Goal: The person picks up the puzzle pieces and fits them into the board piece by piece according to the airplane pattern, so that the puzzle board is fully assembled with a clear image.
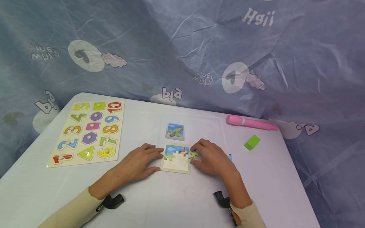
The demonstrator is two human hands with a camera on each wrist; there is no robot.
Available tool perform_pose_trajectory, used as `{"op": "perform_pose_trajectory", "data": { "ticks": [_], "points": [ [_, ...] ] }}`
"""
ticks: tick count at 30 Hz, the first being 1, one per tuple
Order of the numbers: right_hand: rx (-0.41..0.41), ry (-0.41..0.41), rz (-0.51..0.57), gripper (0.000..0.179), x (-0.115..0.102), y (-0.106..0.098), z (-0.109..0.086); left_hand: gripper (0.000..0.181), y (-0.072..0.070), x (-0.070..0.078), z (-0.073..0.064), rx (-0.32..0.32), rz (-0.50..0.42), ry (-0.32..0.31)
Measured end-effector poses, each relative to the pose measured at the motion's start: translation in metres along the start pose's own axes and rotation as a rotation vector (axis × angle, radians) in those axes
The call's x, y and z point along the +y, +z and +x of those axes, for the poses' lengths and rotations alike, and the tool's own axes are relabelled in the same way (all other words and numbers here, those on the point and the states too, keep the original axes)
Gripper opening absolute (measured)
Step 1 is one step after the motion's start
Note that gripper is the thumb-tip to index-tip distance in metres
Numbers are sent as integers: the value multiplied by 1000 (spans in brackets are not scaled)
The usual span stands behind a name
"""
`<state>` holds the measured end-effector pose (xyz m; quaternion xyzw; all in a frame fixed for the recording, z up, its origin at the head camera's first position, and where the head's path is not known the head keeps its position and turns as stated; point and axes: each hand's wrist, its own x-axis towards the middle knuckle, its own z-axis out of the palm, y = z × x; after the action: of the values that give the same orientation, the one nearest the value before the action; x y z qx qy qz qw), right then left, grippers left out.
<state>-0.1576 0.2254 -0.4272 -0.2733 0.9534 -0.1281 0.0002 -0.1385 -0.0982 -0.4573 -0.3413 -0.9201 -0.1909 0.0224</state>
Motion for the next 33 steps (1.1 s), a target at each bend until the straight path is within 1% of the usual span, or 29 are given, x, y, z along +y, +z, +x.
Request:
{"op": "perform_pose_trajectory", "data": {
  "ticks": [5,14,19,25,33],
  "points": [
    [-5,-16,0,38,-8,2,7,45,-2,0,-2,5,-2,-8],
    [-54,-26,18,35,-23,7,15,45,1,-1,-1,4,-14,4],
    [-62,-46,12,35,-27,11,18,44,1,-1,-1,1,-11,3],
    [-52,-82,2,37,-31,13,21,45,-1,-1,-1,0,-5,4],
    [-70,-82,-9,37,-37,15,27,45,0,-1,0,-5,-8,0]
  ]
}}
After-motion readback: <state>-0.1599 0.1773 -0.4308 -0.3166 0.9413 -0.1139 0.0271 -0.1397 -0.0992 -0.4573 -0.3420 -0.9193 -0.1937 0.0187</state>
